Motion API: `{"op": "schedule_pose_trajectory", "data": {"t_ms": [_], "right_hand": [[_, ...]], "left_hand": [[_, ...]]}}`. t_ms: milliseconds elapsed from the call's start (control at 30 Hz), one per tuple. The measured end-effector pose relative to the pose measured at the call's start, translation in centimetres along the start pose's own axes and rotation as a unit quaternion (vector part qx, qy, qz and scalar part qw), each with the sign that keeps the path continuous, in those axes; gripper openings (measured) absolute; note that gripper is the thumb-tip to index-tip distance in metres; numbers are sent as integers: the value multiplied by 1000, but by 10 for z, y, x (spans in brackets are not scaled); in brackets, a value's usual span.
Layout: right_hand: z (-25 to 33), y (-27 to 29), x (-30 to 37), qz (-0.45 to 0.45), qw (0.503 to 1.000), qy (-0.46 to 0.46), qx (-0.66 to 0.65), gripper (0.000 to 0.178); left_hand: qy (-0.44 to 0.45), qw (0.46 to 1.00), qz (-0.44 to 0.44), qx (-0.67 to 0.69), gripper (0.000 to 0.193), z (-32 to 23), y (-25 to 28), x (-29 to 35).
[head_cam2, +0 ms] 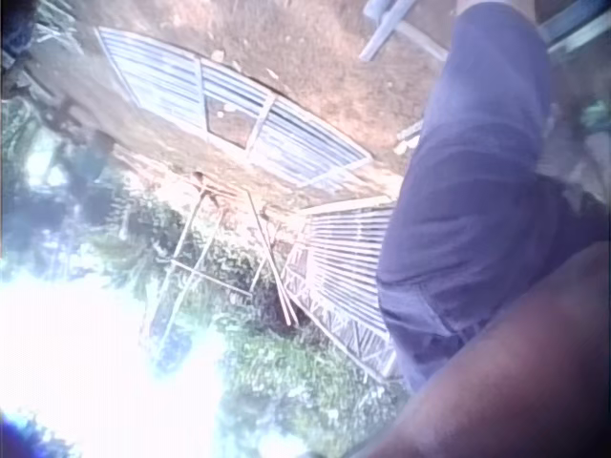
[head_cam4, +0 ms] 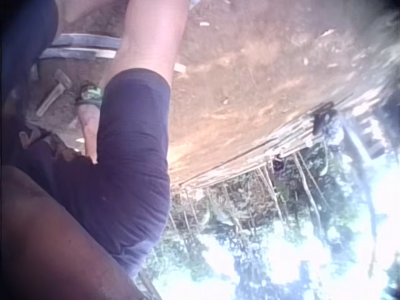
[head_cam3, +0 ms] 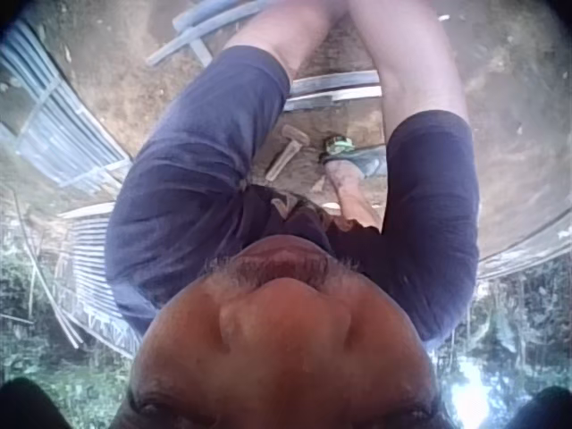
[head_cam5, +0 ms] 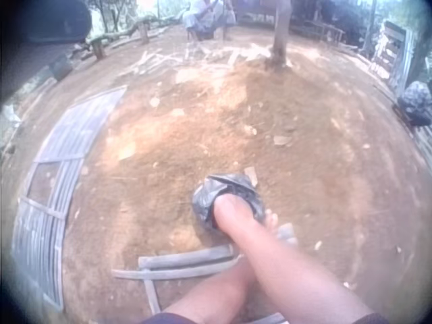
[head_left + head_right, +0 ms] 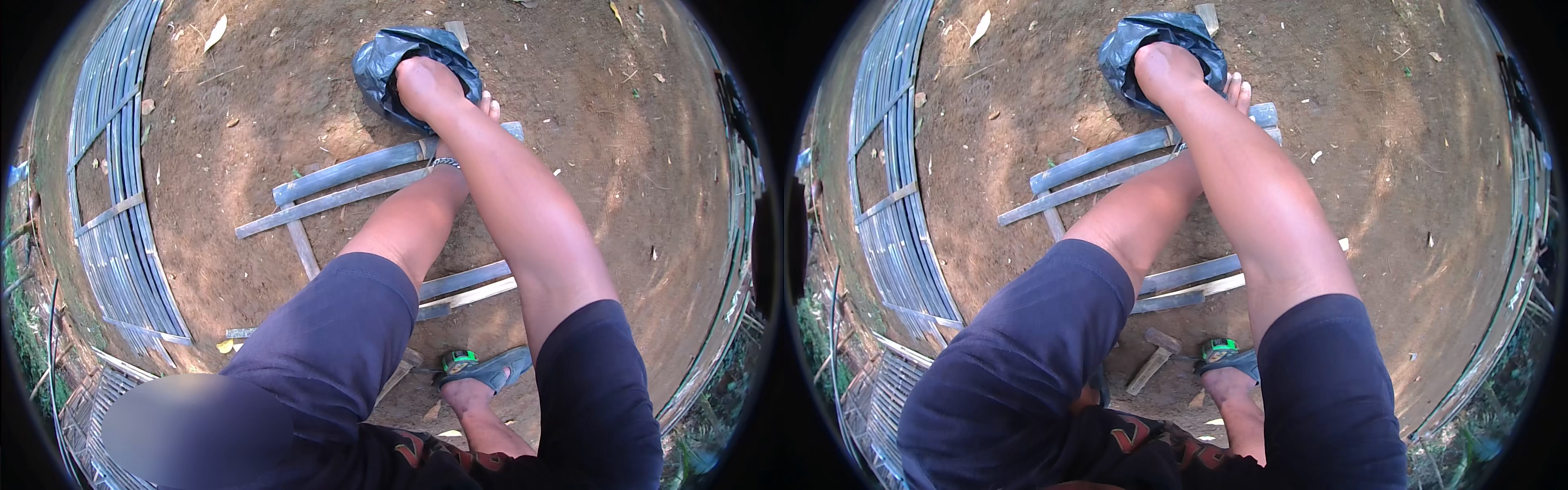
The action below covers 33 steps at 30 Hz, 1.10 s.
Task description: The person assembles a rectangular bamboo frame by nailing thin bamboo strips to a metal grid structure. They use a hammer to drive nails into the bamboo, securing the pieces together on the ground.
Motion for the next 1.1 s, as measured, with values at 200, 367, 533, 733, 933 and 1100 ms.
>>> {"op": "schedule_pose_trajectory", "data": {"t_ms": [200,367,533,733,933,1100], "right_hand": [[-17,-22,-14,-69,997,11,17,22],[-16,-5,-2,-84,996,23,-15,21],[-69,51,69,-158,862,-90,-474,23],[-172,-30,189,-241,812,-301,-437,13],[-110,-72,215,-346,913,-186,-108,16],[-102,-101,227,-303,929,-204,-52,10]], "left_hand": [[-23,999,8,-49,54,-13,22,-6],[56,964,245,-89,59,-15,32,-15],[215,908,357,32,63,-16,60,-33],[148,961,233,-19,63,-20,34,-20],[161,959,235,-1,62,-15,36,-17],[152,955,254,-6,61,-16,37,-19]]}}
Point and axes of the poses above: each hand's wrist, its own x-axis away from the middle knuckle, its own y-axis out of the back of the hand, z = x × y, the point moved 4 cm from there along -x, towards the middle knuckle, and after that the axes turned 7 degrees about x, right-handed, at the moved point
